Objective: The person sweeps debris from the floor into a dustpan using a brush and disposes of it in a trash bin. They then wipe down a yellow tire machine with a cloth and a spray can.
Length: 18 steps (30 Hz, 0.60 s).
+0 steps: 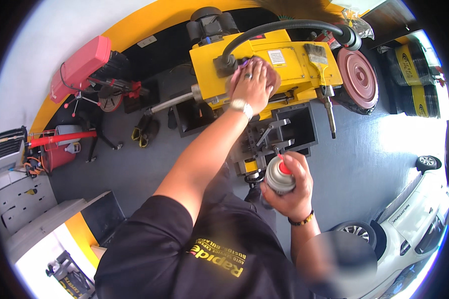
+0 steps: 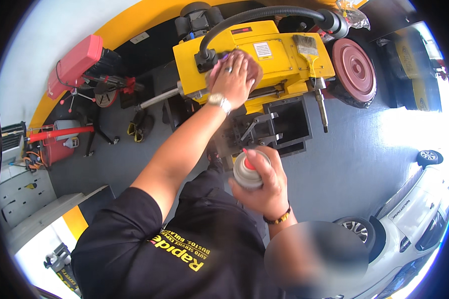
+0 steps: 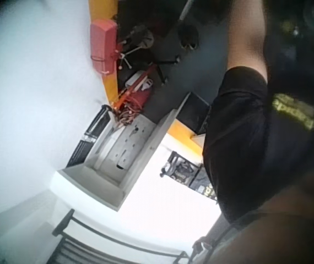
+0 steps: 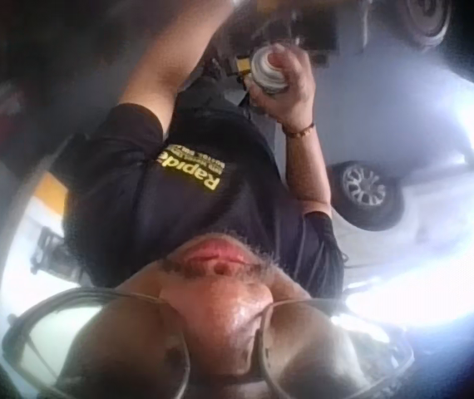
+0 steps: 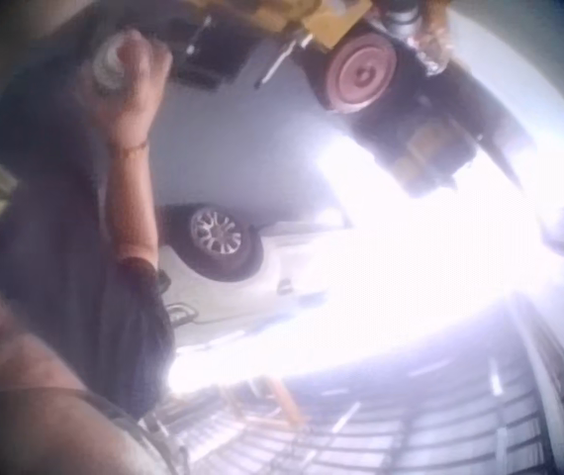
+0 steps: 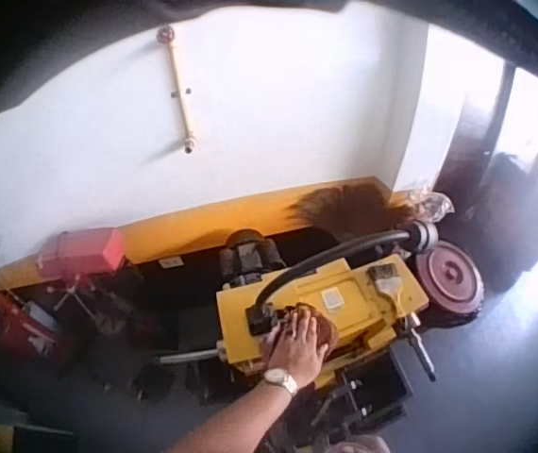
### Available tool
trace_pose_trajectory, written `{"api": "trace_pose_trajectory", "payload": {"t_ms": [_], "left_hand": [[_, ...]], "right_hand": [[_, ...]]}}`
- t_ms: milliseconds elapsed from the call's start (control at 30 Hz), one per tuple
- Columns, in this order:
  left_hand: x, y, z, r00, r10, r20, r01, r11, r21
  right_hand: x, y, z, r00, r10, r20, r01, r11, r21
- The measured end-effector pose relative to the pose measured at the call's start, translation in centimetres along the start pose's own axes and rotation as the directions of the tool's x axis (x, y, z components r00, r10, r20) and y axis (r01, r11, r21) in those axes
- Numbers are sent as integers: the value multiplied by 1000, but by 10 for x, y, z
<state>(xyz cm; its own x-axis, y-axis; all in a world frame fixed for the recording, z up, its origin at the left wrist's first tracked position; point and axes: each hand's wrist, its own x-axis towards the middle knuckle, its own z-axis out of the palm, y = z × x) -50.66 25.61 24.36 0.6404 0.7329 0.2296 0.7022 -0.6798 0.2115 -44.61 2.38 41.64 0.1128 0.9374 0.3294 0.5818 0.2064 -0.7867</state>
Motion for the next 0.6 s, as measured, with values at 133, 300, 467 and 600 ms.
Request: {"api": "trace_pose_trajectory", "payload": {"t_ms": [133,300,467,600], "left_hand": [[12,3,2,997,-59,41,57,996,63],[111,-31,5,855,-516,-53,510,855,-91],[52,31,-4,927,-374,31,360,909,210],[29,30,13,946,-325,-4,323,941,99]], "right_hand": [[-21,7,-22,996,74,-43,-71,996,62],[-45,16,-53,996,83,22,-83,996,-12],[-102,31,-86,950,280,-139,-288,957,-39],[-124,39,-102,926,348,-145,-350,937,11]]}}
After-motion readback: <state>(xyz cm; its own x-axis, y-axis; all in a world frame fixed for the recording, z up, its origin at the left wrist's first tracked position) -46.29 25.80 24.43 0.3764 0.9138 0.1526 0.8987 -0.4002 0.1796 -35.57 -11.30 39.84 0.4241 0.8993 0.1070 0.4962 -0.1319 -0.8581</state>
